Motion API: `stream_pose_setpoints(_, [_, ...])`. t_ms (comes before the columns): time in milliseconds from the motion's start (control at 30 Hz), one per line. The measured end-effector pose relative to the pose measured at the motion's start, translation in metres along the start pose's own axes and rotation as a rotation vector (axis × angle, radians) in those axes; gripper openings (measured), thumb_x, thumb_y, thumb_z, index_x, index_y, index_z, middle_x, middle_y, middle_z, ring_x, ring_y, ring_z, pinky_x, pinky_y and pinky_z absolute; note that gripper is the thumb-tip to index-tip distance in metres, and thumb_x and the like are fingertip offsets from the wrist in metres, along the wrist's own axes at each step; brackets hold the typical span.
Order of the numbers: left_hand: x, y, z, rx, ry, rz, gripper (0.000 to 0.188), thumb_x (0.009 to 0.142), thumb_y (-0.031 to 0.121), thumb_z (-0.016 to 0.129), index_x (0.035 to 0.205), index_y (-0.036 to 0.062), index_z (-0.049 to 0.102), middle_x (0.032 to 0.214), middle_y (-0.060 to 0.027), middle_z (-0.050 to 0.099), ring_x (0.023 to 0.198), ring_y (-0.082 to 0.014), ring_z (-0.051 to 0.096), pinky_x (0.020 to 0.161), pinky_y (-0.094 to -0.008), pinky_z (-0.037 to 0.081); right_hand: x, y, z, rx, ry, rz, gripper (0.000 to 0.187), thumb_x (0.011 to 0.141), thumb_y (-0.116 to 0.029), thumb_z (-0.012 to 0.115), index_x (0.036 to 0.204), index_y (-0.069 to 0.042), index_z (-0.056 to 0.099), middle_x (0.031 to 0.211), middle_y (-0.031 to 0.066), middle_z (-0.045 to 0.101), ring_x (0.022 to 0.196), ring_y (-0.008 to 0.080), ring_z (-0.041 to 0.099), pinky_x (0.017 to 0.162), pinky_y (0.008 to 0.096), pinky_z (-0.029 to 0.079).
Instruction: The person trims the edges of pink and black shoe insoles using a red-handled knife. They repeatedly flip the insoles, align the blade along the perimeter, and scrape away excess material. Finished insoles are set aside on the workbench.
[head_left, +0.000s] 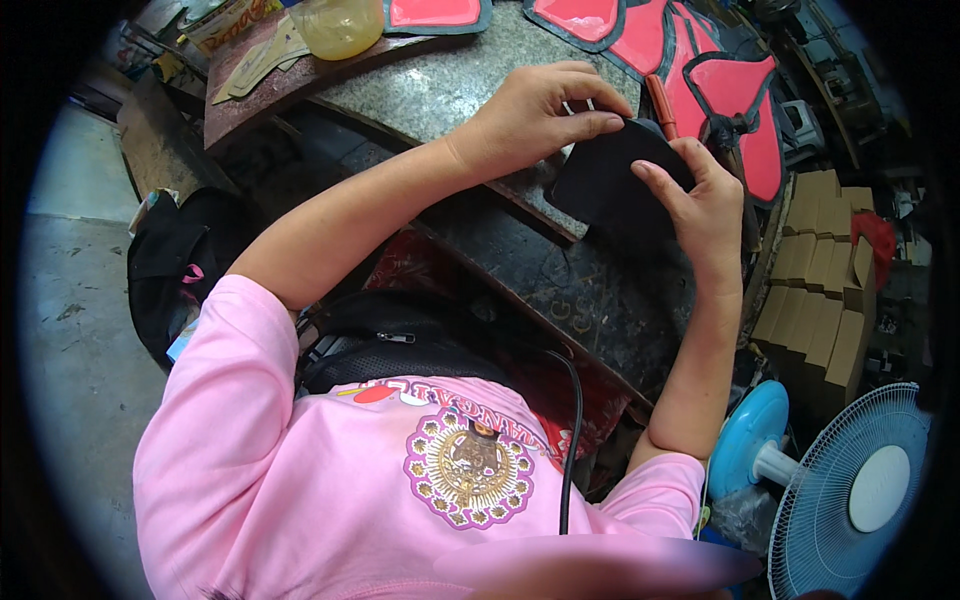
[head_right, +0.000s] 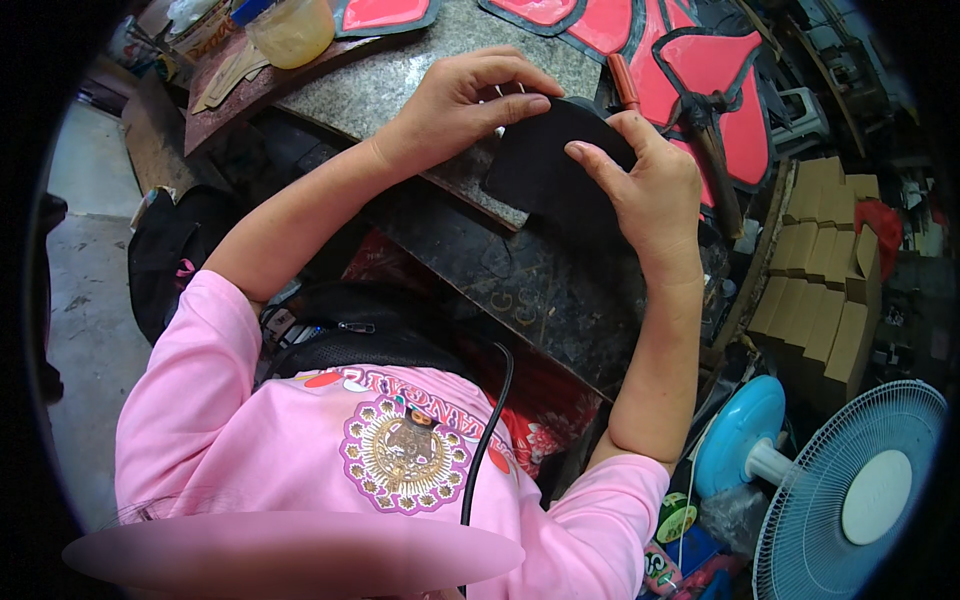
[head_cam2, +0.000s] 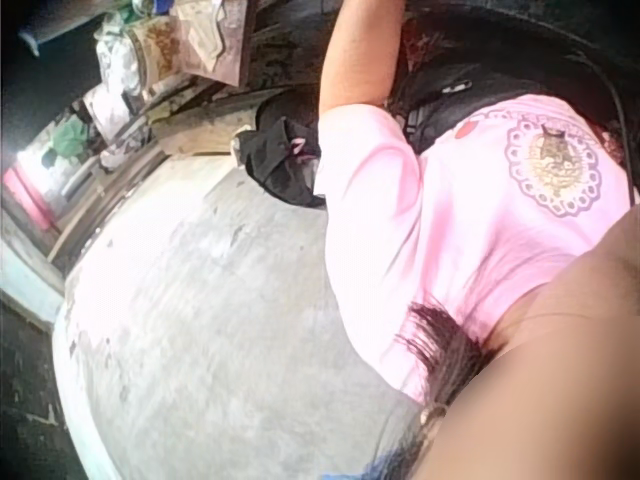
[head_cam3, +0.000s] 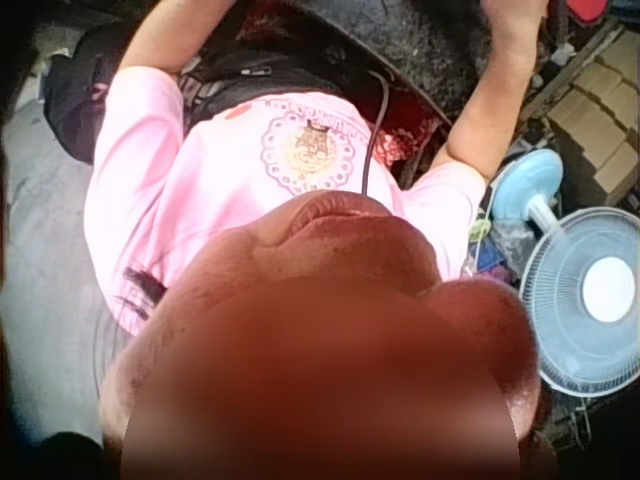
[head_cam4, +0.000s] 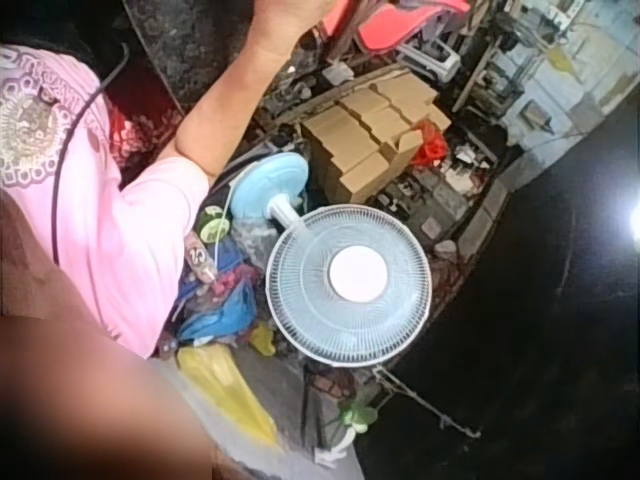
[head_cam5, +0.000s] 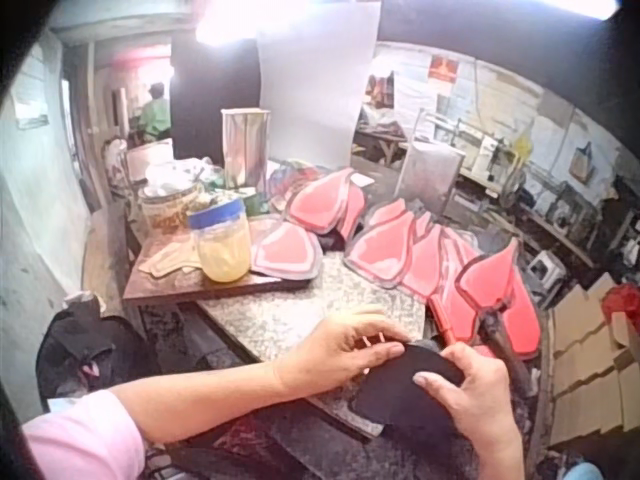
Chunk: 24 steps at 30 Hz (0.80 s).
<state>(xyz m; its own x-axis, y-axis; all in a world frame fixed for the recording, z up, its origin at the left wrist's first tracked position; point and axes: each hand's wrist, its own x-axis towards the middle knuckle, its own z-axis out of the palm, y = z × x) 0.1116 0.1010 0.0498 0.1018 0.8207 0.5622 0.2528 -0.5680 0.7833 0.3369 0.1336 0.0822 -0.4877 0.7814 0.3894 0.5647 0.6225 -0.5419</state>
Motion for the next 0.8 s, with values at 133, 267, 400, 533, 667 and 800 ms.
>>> stream_pose_setpoints(133, [-0.001, 0.0, -0.002, 0.011, 0.015, 0.045, 0.015, 0.089, 0.013, 0.073, 0.101, 0.0032, 0.074, 0.092, 0.0008, 0.066, 0.08, -0.0044, 0.062, 0.067, -0.0197, 0.05, -0.003, -0.004, 0.002, -0.09, 0.025, -0.043, 0.042, 0.077, -0.038, 0.082, 0.098, -0.005, 0.068, 0.074, 0.0137, 0.068, 0.057, 0.0248, 0.062, 0.056, 0.0342, 0.048])
stream_pose_setpoints(267, [-0.001, -0.003, -0.002, 0.021, 0.039, -0.041, 0.018, 0.092, 0.016, 0.071, 0.103, 0.0026, 0.073, 0.085, 0.0006, 0.067, 0.076, -0.0047, 0.06, 0.067, -0.0215, 0.05, -0.002, -0.008, 0.003, -0.155, 0.069, -0.054, 0.043, 0.077, -0.038, 0.082, 0.101, -0.005, 0.068, 0.081, 0.0133, 0.07, 0.065, 0.0274, 0.065, 0.062, 0.0378, 0.05])
stream_pose_setpoints(400, [0.0, -0.006, -0.005, -0.007, 0.071, -0.191, 0.021, 0.094, 0.02, 0.068, 0.102, 0.0008, 0.07, 0.082, 0.0009, 0.065, 0.075, -0.0047, 0.059, 0.067, -0.0218, 0.05, 0.006, -0.013, 0.0, -0.39, 0.347, -0.3, 0.038, 0.078, -0.034, 0.081, 0.102, -0.007, 0.068, 0.082, 0.011, 0.069, 0.07, 0.0295, 0.063, 0.069, 0.0405, 0.052])
stream_pose_setpoints(533, [0.0, -0.009, -0.007, 0.031, 0.141, -0.169, 0.02, 0.096, 0.019, 0.065, 0.1, -0.0002, 0.066, 0.084, 0.0006, 0.064, 0.079, -0.005, 0.058, 0.072, -0.0215, 0.048, 0.003, -0.009, -0.012, -0.146, 0.346, -0.114, 0.025, 0.085, -0.027, 0.078, 0.091, -0.005, 0.069, 0.067, 0.0058, 0.059, 0.061, 0.0214, 0.058, 0.066, 0.0375, 0.048])
stream_pose_setpoints(667, [0.003, -0.012, -0.007, 0.037, 0.256, -0.071, 0.018, 0.097, 0.018, 0.063, 0.101, 0.0002, 0.065, 0.086, -0.0016, 0.064, 0.08, -0.007, 0.057, 0.072, -0.0241, 0.048, -0.002, 0.011, -0.018, 0.08, -0.031, 0.236, 0.036, 0.092, -0.039, 0.071, 0.082, -0.004, 0.07, 0.064, 0.0044, 0.06, 0.058, 0.0117, 0.055, 0.059, 0.0287, 0.043])
stream_pose_setpoints(800, [0.003, -0.013, -0.005, -0.041, 0.268, -0.022, 0.017, 0.096, 0.016, 0.063, 0.1, 0.0002, 0.065, 0.078, -0.0025, 0.063, 0.07, -0.0095, 0.058, 0.065, -0.0269, 0.048, 0.003, 0.03, -0.012, 0.236, -0.105, 0.36, 0.046, 0.095, -0.045, 0.064, 0.089, 0.001, 0.068, 0.072, 0.004, 0.065, 0.063, 0.0097, 0.058, 0.058, 0.0234, 0.043])
